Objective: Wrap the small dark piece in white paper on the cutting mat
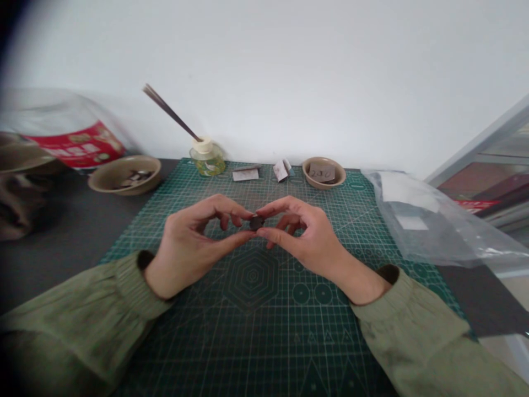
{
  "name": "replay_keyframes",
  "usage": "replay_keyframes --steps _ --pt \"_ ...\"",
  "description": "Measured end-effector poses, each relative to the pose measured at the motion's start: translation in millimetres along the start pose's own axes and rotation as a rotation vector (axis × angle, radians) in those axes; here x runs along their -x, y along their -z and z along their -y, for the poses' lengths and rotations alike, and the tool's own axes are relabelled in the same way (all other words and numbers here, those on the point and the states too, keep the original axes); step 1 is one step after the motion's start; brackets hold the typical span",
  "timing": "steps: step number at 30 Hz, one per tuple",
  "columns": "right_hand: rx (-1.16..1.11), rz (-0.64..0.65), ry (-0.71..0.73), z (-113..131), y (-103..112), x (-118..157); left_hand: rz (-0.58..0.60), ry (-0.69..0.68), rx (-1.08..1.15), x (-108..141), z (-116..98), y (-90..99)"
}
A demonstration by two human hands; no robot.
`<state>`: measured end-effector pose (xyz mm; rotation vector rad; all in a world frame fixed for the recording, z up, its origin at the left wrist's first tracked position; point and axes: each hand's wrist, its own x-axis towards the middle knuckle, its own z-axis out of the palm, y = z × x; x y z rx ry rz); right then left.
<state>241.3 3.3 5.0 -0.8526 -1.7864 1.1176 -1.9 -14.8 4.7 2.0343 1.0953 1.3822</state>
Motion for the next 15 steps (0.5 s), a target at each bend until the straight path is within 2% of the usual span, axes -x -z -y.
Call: replay_keyframes --steps 9,15 --pt "0.086 -0.041 0.06 -5.3 -0.6 -0.2 0.025 -0.029 -0.015 -2.1 2.3 0.5" --pt "0.119 -0.004 0.08 -9.6 -0.6 -0.9 0.057 -0.014 -0.019 -1.0 2.8 1.3"
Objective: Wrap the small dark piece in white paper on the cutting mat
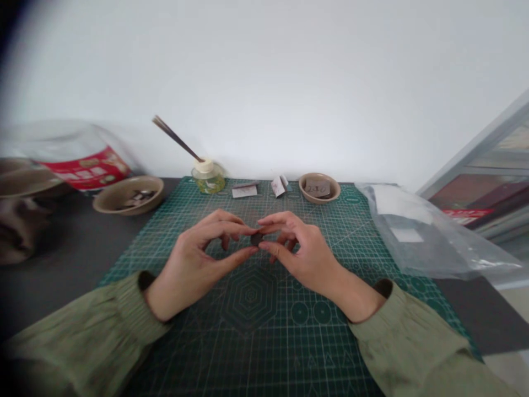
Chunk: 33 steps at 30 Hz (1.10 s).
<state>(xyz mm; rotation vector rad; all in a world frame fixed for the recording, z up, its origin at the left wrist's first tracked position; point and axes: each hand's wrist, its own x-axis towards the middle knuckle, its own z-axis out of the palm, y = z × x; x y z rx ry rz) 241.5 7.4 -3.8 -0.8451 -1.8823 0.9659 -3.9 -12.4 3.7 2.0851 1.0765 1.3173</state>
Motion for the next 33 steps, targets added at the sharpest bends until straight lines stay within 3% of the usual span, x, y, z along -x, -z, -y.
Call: replay_keyframes --steps 8,16,33 --pt "0.135 0.032 -0.028 -1.9 0.8 -1.5 -0.049 0.124 -0.026 1.5 3.9 -5.4" --pt "0.033 0.07 -0.159 -2.6 -1.6 -1.6 -0.031 0.114 -0.007 1.1 4.5 -3.8" --pt "0.012 0.111 -0.205 2.9 -2.8 -3.0 0.026 0.018 -0.01 1.8 4.3 -4.0"
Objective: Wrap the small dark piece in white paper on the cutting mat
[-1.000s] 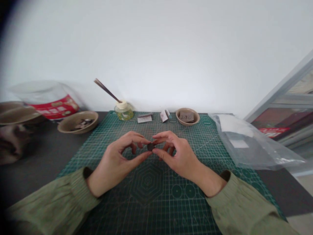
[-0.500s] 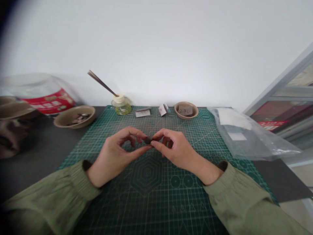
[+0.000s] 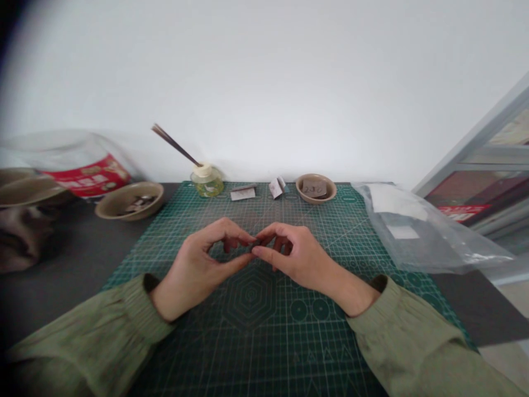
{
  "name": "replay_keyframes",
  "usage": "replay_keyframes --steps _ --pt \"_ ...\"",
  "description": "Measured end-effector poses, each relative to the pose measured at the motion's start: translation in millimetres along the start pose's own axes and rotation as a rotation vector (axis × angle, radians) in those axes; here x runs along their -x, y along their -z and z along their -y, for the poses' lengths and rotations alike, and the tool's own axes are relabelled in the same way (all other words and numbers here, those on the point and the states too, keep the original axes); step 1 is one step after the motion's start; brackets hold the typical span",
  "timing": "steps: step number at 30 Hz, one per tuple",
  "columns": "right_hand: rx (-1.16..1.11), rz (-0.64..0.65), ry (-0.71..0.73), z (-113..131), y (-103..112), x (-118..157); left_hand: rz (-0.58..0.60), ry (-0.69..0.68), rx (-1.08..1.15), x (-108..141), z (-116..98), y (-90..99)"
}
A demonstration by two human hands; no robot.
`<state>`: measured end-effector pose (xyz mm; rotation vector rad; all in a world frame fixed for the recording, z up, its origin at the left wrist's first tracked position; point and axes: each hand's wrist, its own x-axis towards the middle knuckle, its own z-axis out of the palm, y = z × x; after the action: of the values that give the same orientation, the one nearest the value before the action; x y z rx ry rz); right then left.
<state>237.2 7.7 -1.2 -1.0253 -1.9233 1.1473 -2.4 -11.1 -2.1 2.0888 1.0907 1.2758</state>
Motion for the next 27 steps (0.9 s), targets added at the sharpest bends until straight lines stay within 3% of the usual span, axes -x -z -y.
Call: replay_keyframes --steps 6,10,16,23,27 --pt "-0.038 -0.125 -0.02 -14.2 3.4 -7.8 -0.016 -0.05 -0.232 0.7 12.2 -2.1" --pt "-0.067 -0.178 -0.037 -22.3 3.7 -13.9 -0.005 -0.076 -0.391 -12.5 14.6 6.7" --pt "-0.089 -0.202 -0.036 -31.3 -2.5 -18.7 0.072 -0.121 -0.616 -68.5 20.6 20.2" --pt "-0.127 -0.172 -0.007 -32.3 -4.9 -20.1 0.274 -0.199 -0.69 -139.9 55.6 -10.7" --pt "-0.134 -0.175 0.013 -29.7 -3.8 -20.2 0.347 -0.193 -0.717 -167.0 77.7 -23.6"
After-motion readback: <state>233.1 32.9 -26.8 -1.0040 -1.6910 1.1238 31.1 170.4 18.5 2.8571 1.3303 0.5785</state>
